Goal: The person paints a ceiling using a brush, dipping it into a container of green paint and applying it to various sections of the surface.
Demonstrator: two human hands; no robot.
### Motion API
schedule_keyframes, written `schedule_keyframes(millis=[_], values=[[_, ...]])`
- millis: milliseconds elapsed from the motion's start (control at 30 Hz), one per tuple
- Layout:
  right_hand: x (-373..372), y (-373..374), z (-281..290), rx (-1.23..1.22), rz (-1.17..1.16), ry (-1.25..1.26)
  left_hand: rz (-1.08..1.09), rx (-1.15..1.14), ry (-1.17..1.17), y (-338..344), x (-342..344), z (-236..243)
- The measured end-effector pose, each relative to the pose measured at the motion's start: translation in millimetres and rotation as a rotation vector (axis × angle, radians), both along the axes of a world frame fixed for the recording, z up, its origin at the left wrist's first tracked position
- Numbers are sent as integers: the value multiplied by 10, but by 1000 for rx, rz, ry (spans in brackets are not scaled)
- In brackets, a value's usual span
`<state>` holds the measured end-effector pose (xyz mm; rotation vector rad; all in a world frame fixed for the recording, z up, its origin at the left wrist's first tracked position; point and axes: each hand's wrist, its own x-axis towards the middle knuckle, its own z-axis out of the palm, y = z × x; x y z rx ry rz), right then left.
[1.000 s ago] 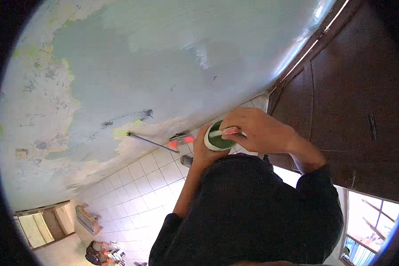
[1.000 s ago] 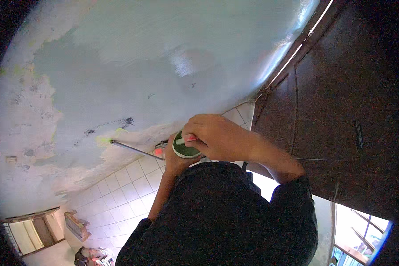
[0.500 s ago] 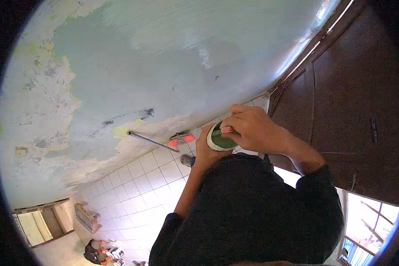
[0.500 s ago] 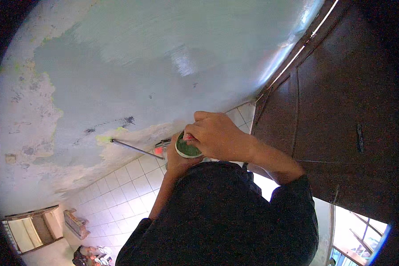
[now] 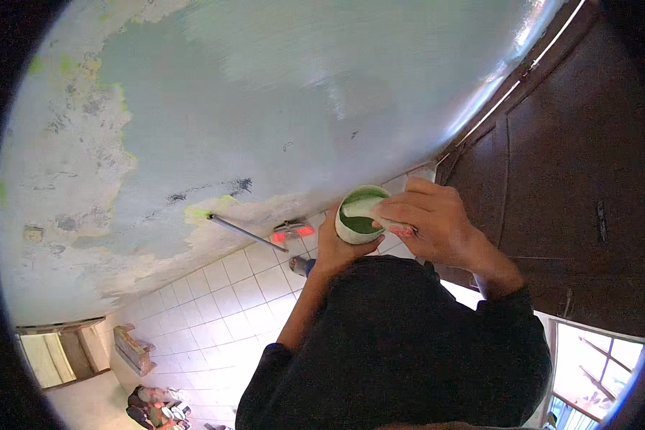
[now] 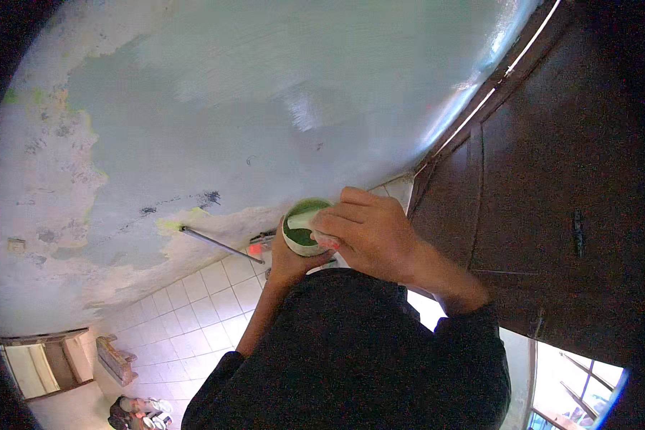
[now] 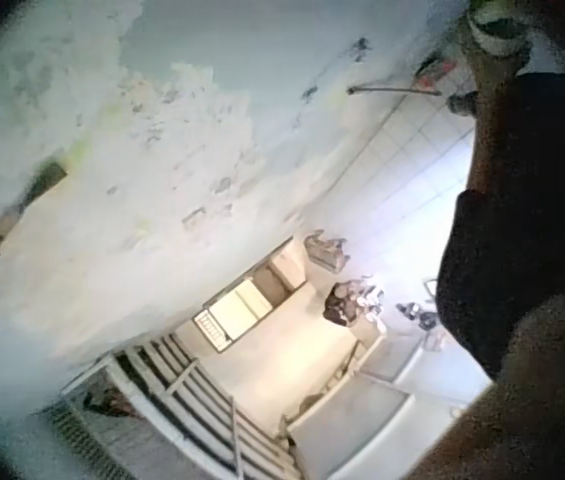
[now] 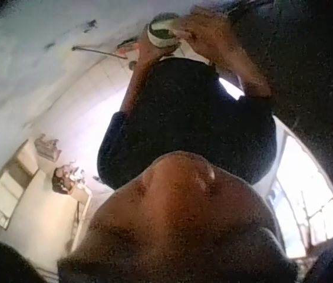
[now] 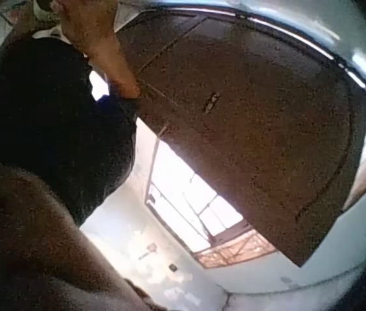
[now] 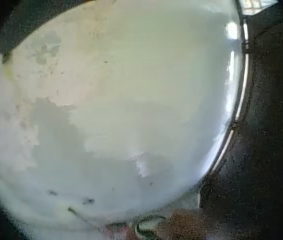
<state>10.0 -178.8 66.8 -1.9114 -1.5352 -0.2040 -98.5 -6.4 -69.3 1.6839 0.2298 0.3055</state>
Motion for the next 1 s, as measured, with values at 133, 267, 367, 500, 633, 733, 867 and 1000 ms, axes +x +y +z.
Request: schedule_keyframes(millis=[133,267,367,500,633,733,867,1000], values=[[-43,2,-37,102,-49,-13,20,13,23,32,23,-50],[-35,-10,-58,130,-42,-25,46,107,8,58,48,-31],[-13,-16,-99,140,-55,-42,37,75,4,37,75,-7],[16,-19,-111,159,-54,-48,35,65,-1,15,95,-16],[55,-41,-135,130,-19,-28,51,62,15,18,106,-15],[74,-7,-67,138,-58,-71,52,84,-17,42,153,-11],[99,-29,-141,209,-10,-73,46,11,11,47,112,-60],[110,-46,-192,142,6,-61,80,96,-46,46,98,6]])
